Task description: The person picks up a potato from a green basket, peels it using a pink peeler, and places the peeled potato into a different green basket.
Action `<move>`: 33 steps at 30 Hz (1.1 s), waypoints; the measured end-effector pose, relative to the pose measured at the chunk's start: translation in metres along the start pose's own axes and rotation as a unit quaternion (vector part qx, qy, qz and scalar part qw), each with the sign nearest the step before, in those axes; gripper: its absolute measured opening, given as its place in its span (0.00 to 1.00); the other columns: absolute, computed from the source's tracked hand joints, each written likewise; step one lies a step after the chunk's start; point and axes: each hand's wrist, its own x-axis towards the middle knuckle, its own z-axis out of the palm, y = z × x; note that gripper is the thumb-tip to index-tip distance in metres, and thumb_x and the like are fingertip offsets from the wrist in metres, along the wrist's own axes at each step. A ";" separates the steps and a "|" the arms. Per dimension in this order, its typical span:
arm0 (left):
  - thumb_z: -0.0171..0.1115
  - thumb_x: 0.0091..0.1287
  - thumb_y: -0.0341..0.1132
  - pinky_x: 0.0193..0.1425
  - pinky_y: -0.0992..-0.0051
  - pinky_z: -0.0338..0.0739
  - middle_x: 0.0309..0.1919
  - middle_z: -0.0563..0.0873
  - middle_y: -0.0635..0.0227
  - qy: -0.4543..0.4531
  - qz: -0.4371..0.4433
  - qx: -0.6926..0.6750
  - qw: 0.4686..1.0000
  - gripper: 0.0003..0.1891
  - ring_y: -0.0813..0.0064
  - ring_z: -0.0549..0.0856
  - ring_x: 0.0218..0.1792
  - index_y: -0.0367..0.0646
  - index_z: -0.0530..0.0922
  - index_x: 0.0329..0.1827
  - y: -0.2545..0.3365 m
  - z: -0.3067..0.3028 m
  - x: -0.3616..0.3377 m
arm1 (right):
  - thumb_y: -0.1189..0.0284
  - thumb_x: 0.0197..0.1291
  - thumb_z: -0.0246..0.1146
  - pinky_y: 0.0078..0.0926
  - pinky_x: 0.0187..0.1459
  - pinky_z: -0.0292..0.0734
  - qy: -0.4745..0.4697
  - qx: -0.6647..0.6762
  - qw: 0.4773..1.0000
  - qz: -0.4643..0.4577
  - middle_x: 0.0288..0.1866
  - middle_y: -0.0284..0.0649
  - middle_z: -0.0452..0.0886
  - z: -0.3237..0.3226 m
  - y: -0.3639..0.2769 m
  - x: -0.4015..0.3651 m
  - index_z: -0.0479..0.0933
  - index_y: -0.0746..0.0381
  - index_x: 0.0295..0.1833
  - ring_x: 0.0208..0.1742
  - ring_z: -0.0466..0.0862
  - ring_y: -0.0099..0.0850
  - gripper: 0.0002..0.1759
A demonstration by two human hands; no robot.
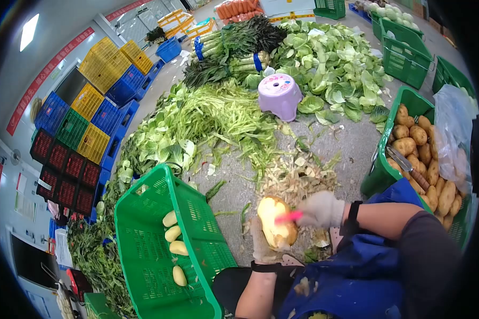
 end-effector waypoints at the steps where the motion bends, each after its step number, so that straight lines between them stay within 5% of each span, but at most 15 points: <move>1: 0.48 0.65 0.66 0.54 0.57 0.79 0.56 0.80 0.59 0.001 -0.001 0.001 1.000 0.37 0.56 0.81 0.53 0.47 0.68 0.67 -0.001 0.004 -0.003 | 0.50 0.65 0.54 0.43 0.34 0.75 0.000 0.002 1.000 0.001 0.30 0.46 0.80 0.005 0.011 0.006 0.77 0.56 0.39 0.34 0.82 0.48 0.20; 3: 0.49 0.65 0.66 0.54 0.57 0.79 0.56 0.80 0.60 0.038 0.011 0.033 0.999 0.37 0.57 0.81 0.52 0.47 0.68 0.67 -0.003 0.018 -0.006 | 0.49 0.64 0.54 0.43 0.34 0.76 0.090 0.057 0.984 0.140 0.30 0.46 0.80 0.008 0.034 0.017 0.77 0.55 0.40 0.34 0.82 0.48 0.20; 5: 0.49 0.64 0.66 0.54 0.58 0.79 0.56 0.80 0.60 0.010 0.014 0.043 0.999 0.38 0.58 0.81 0.52 0.47 0.68 0.67 -0.003 0.006 0.002 | 0.48 0.64 0.53 0.44 0.34 0.76 0.127 0.078 0.983 0.111 0.29 0.46 0.80 0.013 0.029 0.011 0.77 0.55 0.40 0.34 0.82 0.48 0.21; 7: 0.50 0.64 0.67 0.54 0.58 0.79 0.55 0.80 0.60 -0.005 0.018 0.039 0.999 0.38 0.58 0.82 0.52 0.46 0.68 0.67 -0.008 0.000 0.002 | 0.50 0.66 0.52 0.44 0.35 0.76 0.083 0.038 0.996 -0.016 0.29 0.47 0.80 0.000 0.005 -0.001 0.77 0.56 0.38 0.34 0.82 0.48 0.21; 9: 0.50 0.68 0.59 0.50 0.64 0.82 0.52 0.82 0.59 -0.040 0.019 0.040 0.998 0.32 0.63 0.84 0.47 0.43 0.70 0.65 -0.003 0.003 0.001 | 0.49 0.66 0.52 0.44 0.35 0.75 0.039 0.015 0.999 0.006 0.28 0.47 0.80 -0.003 0.008 0.002 0.77 0.57 0.38 0.33 0.82 0.49 0.21; 12: 0.50 0.68 0.58 0.53 0.63 0.81 0.54 0.81 0.58 -0.003 0.013 0.039 0.999 0.32 0.62 0.83 0.50 0.43 0.69 0.66 -0.005 0.013 -0.002 | 0.48 0.64 0.53 0.43 0.34 0.76 0.130 0.064 0.982 0.124 0.28 0.47 0.80 0.005 0.028 0.011 0.76 0.55 0.39 0.33 0.82 0.49 0.22; 15: 0.51 0.67 0.57 0.55 0.61 0.80 0.56 0.80 0.58 -0.007 0.040 0.042 0.998 0.32 0.62 0.82 0.53 0.42 0.68 0.66 -0.005 0.012 0.002 | 0.49 0.66 0.52 0.45 0.35 0.76 0.118 0.055 0.991 -0.008 0.29 0.47 0.80 0.000 0.011 -0.002 0.77 0.56 0.39 0.33 0.82 0.49 0.21; 18: 0.50 0.65 0.61 0.56 0.61 0.79 0.56 0.79 0.58 -0.015 -0.034 0.037 0.999 0.36 0.61 0.82 0.52 0.44 0.67 0.68 -0.005 0.010 -0.002 | 0.49 0.67 0.50 0.45 0.37 0.76 0.050 0.041 0.995 0.082 0.29 0.49 0.80 0.004 0.026 0.009 0.77 0.57 0.40 0.34 0.82 0.49 0.22; 21: 0.50 0.65 0.63 0.57 0.60 0.78 0.57 0.79 0.58 0.032 0.022 0.123 0.992 0.37 0.60 0.82 0.52 0.45 0.67 0.68 -0.007 0.023 -0.001 | 0.50 0.67 0.51 0.43 0.38 0.76 0.072 0.087 0.981 0.161 0.30 0.49 0.80 0.006 0.028 0.008 0.77 0.57 0.40 0.36 0.82 0.49 0.21; 23: 0.48 0.65 0.65 0.59 0.60 0.77 0.58 0.78 0.59 0.007 0.012 0.051 0.999 0.38 0.60 0.80 0.54 0.46 0.67 0.69 -0.009 0.023 -0.007 | 0.51 0.65 0.55 0.42 0.37 0.76 0.190 0.160 0.968 0.020 0.30 0.48 0.80 0.006 0.011 -0.003 0.77 0.57 0.39 0.35 0.82 0.49 0.20; 25: 0.47 0.65 0.67 0.60 0.59 0.75 0.58 0.78 0.59 0.016 0.042 -0.023 0.999 0.38 0.59 0.79 0.56 0.47 0.67 0.68 -0.008 0.021 -0.002 | 0.52 0.63 0.58 0.42 0.35 0.76 0.138 0.141 0.980 0.006 0.29 0.48 0.80 -0.002 0.003 -0.007 0.77 0.57 0.39 0.34 0.81 0.49 0.18; 27: 0.48 0.65 0.67 0.61 0.59 0.75 0.57 0.78 0.60 0.027 0.031 -0.011 0.999 0.37 0.60 0.78 0.56 0.48 0.67 0.67 -0.005 0.017 -0.002 | 0.51 0.62 0.58 0.43 0.33 0.75 0.088 0.032 0.987 -0.129 0.29 0.47 0.79 0.000 0.006 -0.009 0.77 0.57 0.39 0.33 0.81 0.48 0.19; 29: 0.48 0.67 0.63 0.60 0.58 0.76 0.57 0.78 0.61 0.040 0.005 -0.026 0.999 0.34 0.60 0.79 0.56 0.49 0.67 0.68 -0.005 0.017 -0.002 | 0.50 0.63 0.57 0.43 0.32 0.75 0.033 -0.015 0.993 -0.111 0.28 0.46 0.80 0.008 0.012 -0.002 0.77 0.57 0.38 0.32 0.82 0.47 0.20; 31: 0.49 0.66 0.64 0.60 0.59 0.76 0.56 0.79 0.62 0.013 0.004 -0.031 0.999 0.35 0.61 0.79 0.55 0.49 0.68 0.67 -0.007 0.011 -0.002 | 0.48 0.63 0.56 0.43 0.31 0.75 0.167 0.069 0.980 0.080 0.27 0.45 0.80 0.021 0.025 0.010 0.76 0.55 0.37 0.31 0.82 0.46 0.21; 33: 0.51 0.65 0.65 0.59 0.60 0.76 0.55 0.79 0.63 -0.025 0.012 -0.030 0.999 0.35 0.62 0.79 0.54 0.48 0.68 0.66 -0.002 0.017 0.001 | 0.48 0.63 0.55 0.43 0.31 0.75 0.121 0.020 0.986 0.116 0.27 0.45 0.80 0.012 0.027 0.014 0.77 0.55 0.37 0.30 0.82 0.46 0.20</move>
